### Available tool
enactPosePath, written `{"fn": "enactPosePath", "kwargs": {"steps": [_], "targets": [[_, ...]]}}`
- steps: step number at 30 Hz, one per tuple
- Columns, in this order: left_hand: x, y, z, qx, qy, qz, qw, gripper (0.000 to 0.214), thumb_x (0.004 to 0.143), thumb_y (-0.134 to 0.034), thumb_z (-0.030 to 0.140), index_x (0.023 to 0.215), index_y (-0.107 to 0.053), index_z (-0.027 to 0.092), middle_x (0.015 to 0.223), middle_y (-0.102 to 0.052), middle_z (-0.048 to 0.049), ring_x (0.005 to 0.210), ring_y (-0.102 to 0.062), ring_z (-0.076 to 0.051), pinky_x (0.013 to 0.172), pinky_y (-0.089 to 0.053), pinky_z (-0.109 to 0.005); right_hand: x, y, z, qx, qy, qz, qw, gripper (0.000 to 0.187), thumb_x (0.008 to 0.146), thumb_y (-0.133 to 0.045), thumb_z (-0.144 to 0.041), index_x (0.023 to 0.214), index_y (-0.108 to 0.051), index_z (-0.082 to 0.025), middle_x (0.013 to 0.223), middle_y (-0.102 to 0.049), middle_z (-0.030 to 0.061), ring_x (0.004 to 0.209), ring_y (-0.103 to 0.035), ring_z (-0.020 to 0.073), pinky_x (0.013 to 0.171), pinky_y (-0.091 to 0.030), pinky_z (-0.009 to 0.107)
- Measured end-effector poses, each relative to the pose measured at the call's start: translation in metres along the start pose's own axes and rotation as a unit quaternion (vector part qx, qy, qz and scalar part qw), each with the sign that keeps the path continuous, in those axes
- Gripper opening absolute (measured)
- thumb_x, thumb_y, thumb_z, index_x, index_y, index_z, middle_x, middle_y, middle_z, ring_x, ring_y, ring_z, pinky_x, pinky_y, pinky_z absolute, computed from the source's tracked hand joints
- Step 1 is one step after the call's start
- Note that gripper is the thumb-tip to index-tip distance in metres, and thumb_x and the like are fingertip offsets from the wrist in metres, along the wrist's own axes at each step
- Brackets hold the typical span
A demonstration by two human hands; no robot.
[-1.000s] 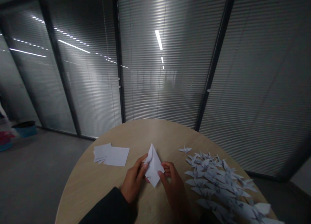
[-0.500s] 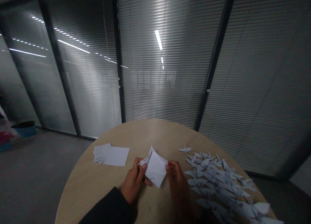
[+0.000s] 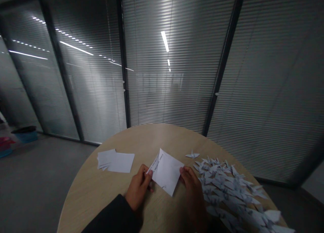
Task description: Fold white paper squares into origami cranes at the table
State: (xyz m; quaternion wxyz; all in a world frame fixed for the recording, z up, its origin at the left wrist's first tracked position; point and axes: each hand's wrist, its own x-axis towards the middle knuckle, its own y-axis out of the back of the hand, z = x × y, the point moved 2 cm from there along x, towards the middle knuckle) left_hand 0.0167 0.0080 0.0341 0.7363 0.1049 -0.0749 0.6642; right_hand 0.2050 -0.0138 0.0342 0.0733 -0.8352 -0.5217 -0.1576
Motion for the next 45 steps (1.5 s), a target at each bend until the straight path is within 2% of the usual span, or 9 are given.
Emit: {"fn": "enactPosePath", "kwargs": {"steps": [6, 12, 18, 27, 31, 35, 39, 42, 45], "targets": [[0.001, -0.001, -0.003, -0.035, 0.031, -0.034, 0.998, 0.047, 0.077, -0.061, 0.067, 0.073, -0.052, 0.021, 0.066, -0.070, -0.0036, 0.055, -0.061, -0.015, 0.047, -0.051, -0.026, 0.005, 0.005, -0.007, -0.035, 0.021, 0.002, 0.999, 0.026, 0.085, -0.049, -0.045, 0.073, -0.060, -0.024, 0.073, -0.064, 0.0025, 0.074, -0.062, 0.0232, 0.067, -0.050, 0.031], [0.003, -0.003, -0.009, -0.094, 0.074, -0.061, 0.991, 0.051, 0.072, -0.066, 0.068, 0.074, -0.049, 0.020, 0.069, -0.075, -0.0080, 0.061, -0.069, -0.018, 0.045, -0.048, -0.023, 0.005, 0.004, -0.010, -0.023, 0.012, 0.031, 0.999, 0.025, 0.084, -0.050, -0.044, 0.072, -0.059, -0.024, 0.071, -0.063, 0.0011, 0.072, -0.059, 0.0218, 0.067, -0.049, 0.031], [-0.001, -0.010, -0.018, -0.115, 0.135, -0.180, 0.968, 0.052, 0.067, -0.073, 0.064, 0.074, -0.049, 0.019, 0.076, -0.076, -0.0126, 0.071, -0.073, -0.023, 0.046, -0.050, -0.025, 0.004, 0.005, -0.007, -0.018, -0.019, 0.047, 0.999, 0.029, 0.082, -0.048, -0.051, 0.081, -0.058, -0.023, 0.076, -0.062, -0.0004, 0.075, -0.058, 0.0210, 0.070, -0.046, 0.031], [-0.007, -0.014, -0.019, -0.081, 0.190, -0.267, 0.941, 0.041, 0.066, -0.079, 0.050, 0.073, -0.056, 0.017, 0.075, -0.073, -0.0066, 0.067, -0.070, -0.020, 0.052, -0.048, -0.026, 0.010, 0.007, -0.002, -0.033, -0.024, 0.071, 0.997, 0.037, 0.077, -0.052, -0.058, 0.082, -0.061, -0.022, 0.078, -0.065, 0.0020, 0.076, -0.060, 0.0226, 0.070, -0.046, 0.032], [-0.004, -0.012, -0.017, -0.119, 0.164, -0.252, 0.946, 0.052, 0.057, -0.087, 0.049, 0.089, -0.061, 0.017, 0.078, -0.070, -0.0039, 0.069, -0.067, -0.019, 0.057, -0.052, -0.029, 0.012, 0.007, 0.000, -0.034, -0.011, 0.070, 0.997, 0.036, 0.076, -0.055, -0.056, 0.080, -0.063, -0.022, 0.079, -0.069, 0.0042, 0.078, -0.063, 0.0238, 0.070, -0.048, 0.033], [0.001, -0.006, -0.008, -0.202, 0.136, -0.152, 0.958, 0.059, 0.070, -0.070, 0.066, 0.103, -0.065, 0.018, 0.094, -0.070, -0.0083, 0.086, -0.067, -0.022, 0.070, -0.053, -0.033, 0.012, 0.003, 0.004, -0.025, -0.005, 0.018, 1.000, 0.037, 0.074, -0.060, -0.056, 0.081, -0.067, -0.020, 0.083, -0.073, 0.0074, 0.080, -0.066, 0.0258, 0.074, -0.052, 0.035], [0.003, -0.004, -0.005, -0.278, 0.202, -0.087, 0.935, 0.061, 0.069, -0.067, 0.070, 0.099, -0.067, 0.017, 0.091, -0.073, -0.0095, 0.086, -0.068, -0.025, 0.073, -0.049, -0.034, 0.006, -0.007, 0.006, -0.027, -0.007, -0.099, 0.995, 0.032, 0.079, -0.060, -0.051, 0.081, -0.070, -0.021, 0.079, -0.074, 0.0047, 0.076, -0.068, 0.0241, 0.069, -0.052, 0.032], [0.002, -0.005, -0.005, -0.274, 0.194, -0.109, 0.936, 0.052, 0.067, -0.076, 0.060, 0.094, -0.070, 0.015, 0.088, -0.074, -0.0093, 0.081, -0.068, -0.023, 0.072, -0.047, -0.032, -0.001, -0.015, 0.005, -0.049, 0.008, -0.189, 0.981, 0.024, 0.083, -0.058, -0.043, 0.081, -0.073, -0.024, 0.079, -0.075, 0.0014, 0.075, -0.069, 0.0215, 0.069, -0.052, 0.029], [-0.001, -0.008, -0.006, -0.215, 0.179, -0.205, 0.938, 0.048, 0.060, -0.087, 0.046, 0.092, -0.072, 0.014, 0.083, -0.073, -0.0070, 0.072, -0.066, -0.019, 0.069, -0.046, -0.029, -0.007, -0.019, 0.002, -0.057, 0.028, -0.254, 0.965, 0.022, 0.083, -0.057, -0.038, 0.081, -0.075, -0.026, 0.084, -0.077, 0.0011, 0.081, -0.070, 0.0211, 0.077, -0.053, 0.030]]}}
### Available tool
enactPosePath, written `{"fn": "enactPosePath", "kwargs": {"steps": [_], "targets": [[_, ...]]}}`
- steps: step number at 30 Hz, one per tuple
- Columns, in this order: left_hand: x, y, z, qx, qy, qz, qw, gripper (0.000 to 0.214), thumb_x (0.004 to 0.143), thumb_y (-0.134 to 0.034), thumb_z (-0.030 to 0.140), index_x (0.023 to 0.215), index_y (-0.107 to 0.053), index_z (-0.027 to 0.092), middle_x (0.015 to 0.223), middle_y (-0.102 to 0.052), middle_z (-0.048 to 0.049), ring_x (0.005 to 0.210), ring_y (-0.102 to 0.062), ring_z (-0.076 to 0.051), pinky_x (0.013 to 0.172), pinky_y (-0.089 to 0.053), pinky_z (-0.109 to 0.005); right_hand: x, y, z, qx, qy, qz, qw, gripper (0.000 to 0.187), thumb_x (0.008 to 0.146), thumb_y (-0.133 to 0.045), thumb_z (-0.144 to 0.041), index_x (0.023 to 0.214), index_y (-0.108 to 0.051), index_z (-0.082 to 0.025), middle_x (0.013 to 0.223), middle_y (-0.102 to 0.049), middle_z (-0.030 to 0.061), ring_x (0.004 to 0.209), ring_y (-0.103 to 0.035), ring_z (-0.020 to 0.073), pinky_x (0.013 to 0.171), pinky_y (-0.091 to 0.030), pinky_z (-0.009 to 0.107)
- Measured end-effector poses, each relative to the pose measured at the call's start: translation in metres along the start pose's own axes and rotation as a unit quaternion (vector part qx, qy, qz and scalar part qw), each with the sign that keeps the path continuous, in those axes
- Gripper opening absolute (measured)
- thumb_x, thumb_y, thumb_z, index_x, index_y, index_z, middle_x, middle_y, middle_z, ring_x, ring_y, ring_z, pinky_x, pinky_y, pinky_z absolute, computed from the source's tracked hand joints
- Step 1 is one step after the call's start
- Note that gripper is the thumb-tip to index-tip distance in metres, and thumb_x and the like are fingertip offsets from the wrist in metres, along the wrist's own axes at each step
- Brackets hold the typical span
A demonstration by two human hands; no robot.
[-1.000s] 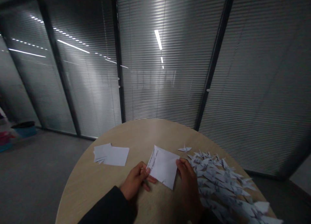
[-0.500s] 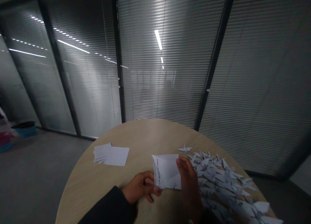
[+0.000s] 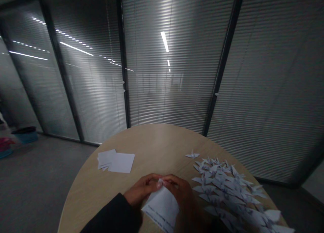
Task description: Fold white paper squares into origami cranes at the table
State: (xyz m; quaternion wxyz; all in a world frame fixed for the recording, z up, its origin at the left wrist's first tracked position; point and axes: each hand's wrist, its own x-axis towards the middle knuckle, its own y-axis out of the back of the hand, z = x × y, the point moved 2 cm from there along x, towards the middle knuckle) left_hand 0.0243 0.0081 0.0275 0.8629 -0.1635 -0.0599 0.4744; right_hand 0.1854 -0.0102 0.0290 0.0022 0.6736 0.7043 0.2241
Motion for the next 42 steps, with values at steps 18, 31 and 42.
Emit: {"fn": "enactPosePath", "kwargs": {"steps": [18, 31, 42], "targets": [[0.006, 0.011, -0.009, 0.101, -0.020, 0.039, 0.994, 0.051, 0.056, -0.083, 0.059, 0.067, -0.069, 0.012, 0.056, -0.061, 0.0009, 0.049, -0.050, -0.012, 0.051, -0.037, -0.024, -0.013, -0.011, -0.009, -0.276, 0.197, 0.045, 0.940, 0.043, 0.080, -0.062, -0.011, 0.121, -0.064, -0.026, 0.117, -0.068, 0.0070, 0.115, -0.059, 0.0266, 0.102, -0.047, 0.047], [0.009, 0.013, -0.004, -0.193, -0.027, 0.182, 0.964, 0.014, 0.076, -0.076, 0.018, 0.083, -0.070, 0.007, 0.074, -0.076, -0.0136, 0.071, -0.072, -0.024, 0.058, -0.055, -0.028, -0.023, -0.035, -0.008, -0.335, 0.309, 0.011, 0.890, 0.023, 0.080, -0.076, -0.021, 0.099, -0.064, -0.023, 0.101, -0.071, 0.0007, 0.101, -0.063, 0.0202, 0.108, -0.043, 0.042], [0.004, 0.004, 0.003, -0.298, 0.020, 0.103, 0.949, 0.034, 0.090, -0.055, 0.010, 0.122, -0.059, 0.000, 0.097, -0.076, -0.0195, 0.093, -0.073, -0.030, 0.086, -0.055, -0.037, -0.023, -0.038, -0.022, -0.452, 0.298, 0.053, 0.839, 0.050, 0.053, -0.095, -0.029, 0.089, -0.062, -0.019, 0.090, -0.069, 0.0035, 0.082, -0.063, 0.0239, 0.075, -0.052, 0.038]]}}
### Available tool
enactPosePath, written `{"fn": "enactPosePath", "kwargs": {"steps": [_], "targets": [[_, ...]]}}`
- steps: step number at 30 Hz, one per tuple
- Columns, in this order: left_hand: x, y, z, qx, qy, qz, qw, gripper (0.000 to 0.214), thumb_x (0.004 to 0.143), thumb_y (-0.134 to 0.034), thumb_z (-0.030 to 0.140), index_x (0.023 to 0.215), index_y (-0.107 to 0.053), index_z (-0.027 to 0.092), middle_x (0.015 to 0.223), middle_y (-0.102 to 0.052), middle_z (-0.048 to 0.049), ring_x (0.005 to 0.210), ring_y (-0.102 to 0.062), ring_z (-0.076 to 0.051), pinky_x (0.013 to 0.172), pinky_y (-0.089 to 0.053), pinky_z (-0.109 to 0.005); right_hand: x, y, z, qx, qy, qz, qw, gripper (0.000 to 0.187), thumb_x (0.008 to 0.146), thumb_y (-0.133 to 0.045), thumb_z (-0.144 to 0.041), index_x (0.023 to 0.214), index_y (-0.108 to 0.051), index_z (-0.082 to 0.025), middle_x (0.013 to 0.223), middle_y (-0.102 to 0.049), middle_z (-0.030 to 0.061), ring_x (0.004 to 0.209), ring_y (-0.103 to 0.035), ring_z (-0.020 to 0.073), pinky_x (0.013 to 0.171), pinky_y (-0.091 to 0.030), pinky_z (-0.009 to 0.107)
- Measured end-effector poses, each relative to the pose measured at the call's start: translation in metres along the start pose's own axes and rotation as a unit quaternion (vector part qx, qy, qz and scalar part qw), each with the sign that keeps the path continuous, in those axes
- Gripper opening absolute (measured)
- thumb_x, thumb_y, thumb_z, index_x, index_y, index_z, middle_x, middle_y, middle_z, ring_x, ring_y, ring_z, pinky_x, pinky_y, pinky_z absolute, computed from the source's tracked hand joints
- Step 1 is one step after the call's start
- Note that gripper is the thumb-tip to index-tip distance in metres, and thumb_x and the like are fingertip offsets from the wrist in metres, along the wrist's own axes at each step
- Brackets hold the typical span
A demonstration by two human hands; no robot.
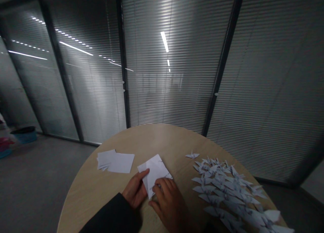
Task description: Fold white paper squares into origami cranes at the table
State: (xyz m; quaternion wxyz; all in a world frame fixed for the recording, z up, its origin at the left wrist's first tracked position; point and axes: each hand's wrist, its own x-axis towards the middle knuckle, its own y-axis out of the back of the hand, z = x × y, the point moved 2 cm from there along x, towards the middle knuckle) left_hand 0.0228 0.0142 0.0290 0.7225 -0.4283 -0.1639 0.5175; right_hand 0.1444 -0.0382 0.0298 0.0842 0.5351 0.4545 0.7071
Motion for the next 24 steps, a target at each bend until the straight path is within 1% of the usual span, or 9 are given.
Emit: {"fn": "enactPosePath", "kwargs": {"steps": [2, 4, 8, 11, 14, 18, 21, 24], "targets": [[-0.002, -0.003, 0.000, -0.004, 0.012, -0.015, 1.000, 0.035, 0.090, -0.054, 0.009, 0.124, -0.057, 0.000, 0.099, -0.076, -0.0197, 0.097, -0.072, -0.030, 0.090, -0.053, -0.037, 0.000, 0.001, -0.001, -0.013, -0.002, 0.006, 1.000, 0.052, 0.051, -0.096, -0.030, 0.088, -0.061, -0.019, 0.089, -0.069, 0.0038, 0.080, -0.063, 0.0239, 0.074, -0.052, 0.038], [-0.003, -0.005, -0.001, -0.005, 0.021, -0.023, 1.000, 0.036, 0.091, -0.052, 0.009, 0.125, -0.056, -0.001, 0.100, -0.076, -0.0200, 0.100, -0.072, -0.030, 0.093, -0.051, -0.038, 0.000, 0.001, -0.002, -0.021, 0.002, 0.014, 1.000, 0.051, 0.051, -0.095, -0.028, 0.088, -0.061, -0.019, 0.089, -0.068, 0.0037, 0.080, -0.062, 0.0236, 0.073, -0.051, 0.037], [-0.003, -0.006, -0.001, -0.010, 0.008, -0.023, 1.000, 0.038, 0.091, -0.051, 0.008, 0.127, -0.054, -0.001, 0.102, -0.076, -0.0194, 0.102, -0.071, -0.029, 0.095, -0.050, -0.037, 0.000, -0.002, -0.002, -0.022, 0.014, 0.026, 0.999, 0.038, 0.063, -0.089, -0.024, 0.086, -0.059, -0.021, 0.088, -0.067, 0.0023, 0.080, -0.060, 0.0222, 0.073, -0.048, 0.035], [-0.001, -0.004, -0.001, -0.007, 0.009, -0.018, 1.000, 0.037, 0.090, -0.051, 0.008, 0.126, -0.056, -0.001, 0.102, -0.075, -0.0200, 0.102, -0.071, -0.029, 0.096, -0.050, -0.037, -0.001, -0.007, -0.001, -0.021, 0.015, 0.030, 0.999, 0.026, 0.072, -0.081, -0.017, 0.081, -0.058, -0.023, 0.083, -0.064, 0.0005, 0.078, -0.059, 0.0205, 0.073, -0.045, 0.033], [0.000, -0.003, -0.001, -0.002, 0.014, -0.003, 1.000, 0.035, 0.092, -0.050, 0.010, 0.125, -0.056, -0.002, 0.104, -0.075, -0.0206, 0.102, -0.071, -0.029, 0.096, -0.051, -0.037, -0.003, -0.011, 0.001, -0.015, 0.008, 0.034, 0.999, 0.020, 0.078, -0.073, -0.013, 0.078, -0.056, -0.023, 0.080, -0.063, -0.0005, 0.078, -0.057, 0.0193, 0.073, -0.043, 0.032], [0.002, 0.000, 0.000, -0.013, 0.006, 0.019, 1.000, 0.036, 0.093, -0.048, 0.009, 0.127, -0.054, -0.003, 0.103, -0.075, -0.0207, 0.101, -0.072, -0.029, 0.095, -0.051, -0.037, -0.003, -0.009, 0.001, 0.004, 0.033, 0.015, 0.999, 0.014, 0.083, -0.066, -0.012, 0.080, -0.055, -0.022, 0.081, -0.063, 0.0002, 0.079, -0.056, 0.0189, 0.075, -0.042, 0.032], [0.003, 0.002, -0.001, -0.023, 0.008, 0.020, 1.000, 0.038, 0.093, -0.048, 0.009, 0.129, -0.053, -0.004, 0.101, -0.076, -0.0212, 0.099, -0.072, -0.029, 0.095, -0.051, -0.038, -0.001, -0.004, -0.002, 0.013, 0.052, -0.002, 0.999, 0.013, 0.082, -0.068, -0.015, 0.086, -0.056, -0.021, 0.086, -0.065, 0.0006, 0.081, -0.058, 0.0196, 0.078, -0.042, 0.034], [0.005, 0.005, -0.002, -0.032, 0.022, 0.011, 0.999, 0.040, 0.094, -0.047, 0.011, 0.131, -0.052, -0.004, 0.101, -0.076, -0.0222, 0.098, -0.073, -0.031, 0.094, -0.052, -0.040, -0.001, -0.004, -0.003, 0.008, 0.053, -0.014, 0.998, 0.022, 0.080, -0.075, -0.022, 0.094, -0.058, -0.022, 0.091, -0.067, 0.0007, 0.083, -0.059, 0.0209, 0.079, -0.042, 0.035]]}}
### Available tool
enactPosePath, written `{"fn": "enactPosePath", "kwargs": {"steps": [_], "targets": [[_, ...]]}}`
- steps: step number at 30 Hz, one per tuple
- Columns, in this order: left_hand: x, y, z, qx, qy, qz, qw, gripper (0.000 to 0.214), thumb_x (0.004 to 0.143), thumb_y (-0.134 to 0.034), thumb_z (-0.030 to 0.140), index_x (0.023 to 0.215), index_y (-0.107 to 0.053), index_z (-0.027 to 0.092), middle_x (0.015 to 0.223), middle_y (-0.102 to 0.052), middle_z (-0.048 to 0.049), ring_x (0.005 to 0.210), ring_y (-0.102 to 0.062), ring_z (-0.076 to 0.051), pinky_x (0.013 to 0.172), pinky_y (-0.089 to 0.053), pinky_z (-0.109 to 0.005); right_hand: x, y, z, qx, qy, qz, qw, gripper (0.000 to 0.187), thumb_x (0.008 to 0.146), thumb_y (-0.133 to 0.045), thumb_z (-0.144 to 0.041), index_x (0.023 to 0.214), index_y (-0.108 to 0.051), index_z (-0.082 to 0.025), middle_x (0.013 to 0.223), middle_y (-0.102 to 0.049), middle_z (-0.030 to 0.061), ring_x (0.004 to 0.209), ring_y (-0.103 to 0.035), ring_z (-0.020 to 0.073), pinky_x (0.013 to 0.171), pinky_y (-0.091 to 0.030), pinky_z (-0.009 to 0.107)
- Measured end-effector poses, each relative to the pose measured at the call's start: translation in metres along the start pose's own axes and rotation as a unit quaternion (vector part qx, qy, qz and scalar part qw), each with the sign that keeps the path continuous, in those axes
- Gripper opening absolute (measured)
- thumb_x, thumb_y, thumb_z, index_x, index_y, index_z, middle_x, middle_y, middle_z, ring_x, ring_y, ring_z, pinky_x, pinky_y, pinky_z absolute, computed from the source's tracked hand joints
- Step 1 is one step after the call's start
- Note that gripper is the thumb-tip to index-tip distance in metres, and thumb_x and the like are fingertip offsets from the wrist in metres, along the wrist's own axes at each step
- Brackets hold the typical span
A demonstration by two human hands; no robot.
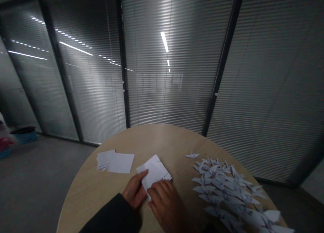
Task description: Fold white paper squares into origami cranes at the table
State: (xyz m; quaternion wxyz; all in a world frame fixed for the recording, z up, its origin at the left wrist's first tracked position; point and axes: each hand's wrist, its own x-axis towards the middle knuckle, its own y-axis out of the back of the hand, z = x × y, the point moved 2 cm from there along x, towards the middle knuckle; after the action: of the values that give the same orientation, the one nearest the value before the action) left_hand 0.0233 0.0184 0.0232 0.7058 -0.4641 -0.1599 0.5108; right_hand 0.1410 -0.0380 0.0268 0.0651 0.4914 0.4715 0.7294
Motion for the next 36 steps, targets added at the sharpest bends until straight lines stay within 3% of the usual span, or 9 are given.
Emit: {"fn": "enactPosePath", "kwargs": {"steps": [6, 14, 19, 26, 30, 36], "targets": [[0.000, 0.001, 0.000, -0.001, 0.007, -0.022, 1.000, 0.044, 0.092, -0.050, 0.011, 0.133, -0.049, -0.005, 0.104, -0.075, -0.0236, 0.098, -0.072, -0.032, 0.093, -0.052, -0.042, -0.004, -0.009, 0.004, -0.026, -0.003, 0.016, 1.000, 0.020, 0.081, -0.076, -0.023, 0.088, -0.057, -0.021, 0.086, -0.066, 0.0006, 0.080, -0.060, 0.0203, 0.076, -0.044, 0.034], [-0.005, -0.003, 0.001, 0.003, 0.021, -0.038, 0.999, 0.043, 0.090, -0.053, 0.013, 0.131, -0.052, -0.001, 0.109, -0.074, -0.0225, 0.100, -0.071, -0.033, 0.095, -0.051, -0.042, -0.004, -0.007, 0.004, -0.009, 0.003, 0.039, 0.999, 0.016, 0.082, -0.071, -0.014, 0.081, -0.057, -0.022, 0.084, -0.064, 0.0001, 0.079, -0.058, 0.0192, 0.075, -0.043, 0.033], [-0.005, -0.005, 0.001, -0.009, 0.029, -0.068, 0.997, 0.048, 0.089, -0.057, 0.015, 0.133, -0.051, 0.000, 0.114, -0.072, -0.0223, 0.105, -0.069, -0.033, 0.099, -0.048, -0.042, -0.004, -0.008, 0.003, -0.012, -0.012, 0.018, 1.000, 0.014, 0.083, -0.065, -0.011, 0.082, -0.055, -0.022, 0.085, -0.063, 0.0011, 0.079, -0.057, 0.0200, 0.076, -0.044, 0.033], [-0.007, -0.010, 0.003, -0.028, -0.002, 0.000, 1.000, 0.046, 0.097, -0.043, 0.016, 0.138, -0.042, -0.004, 0.110, -0.073, -0.0225, 0.104, -0.070, -0.029, 0.099, -0.049, -0.039, -0.005, -0.005, 0.004, 0.011, -0.071, 0.015, 0.997, 0.017, 0.078, -0.052, -0.006, 0.083, -0.051, -0.022, 0.082, -0.059, 0.0028, 0.079, -0.056, 0.0218, 0.075, -0.046, 0.035], [-0.007, -0.012, 0.002, -0.027, -0.013, 0.022, 0.999, 0.047, 0.097, -0.043, 0.017, 0.139, -0.040, -0.005, 0.107, -0.074, -0.0223, 0.100, -0.072, -0.029, 0.095, -0.052, -0.038, -0.005, -0.003, 0.007, 0.035, -0.116, 0.032, 0.992, 0.018, 0.074, -0.051, -0.005, 0.082, -0.051, -0.022, 0.082, -0.059, 0.0026, 0.080, -0.055, 0.0221, 0.075, -0.046, 0.036], [-0.008, -0.012, 0.003, -0.011, -0.022, 0.037, 0.999, 0.043, 0.097, -0.043, 0.016, 0.136, -0.042, -0.002, 0.104, -0.075, -0.0207, 0.097, -0.073, -0.028, 0.091, -0.055, -0.037, -0.006, -0.002, 0.009, 0.102, -0.127, 0.022, 0.986, 0.020, 0.078, -0.051, -0.004, 0.085, -0.053, -0.022, 0.087, -0.061, 0.0015, 0.084, -0.057, 0.0203, 0.078, -0.047, 0.033]]}}
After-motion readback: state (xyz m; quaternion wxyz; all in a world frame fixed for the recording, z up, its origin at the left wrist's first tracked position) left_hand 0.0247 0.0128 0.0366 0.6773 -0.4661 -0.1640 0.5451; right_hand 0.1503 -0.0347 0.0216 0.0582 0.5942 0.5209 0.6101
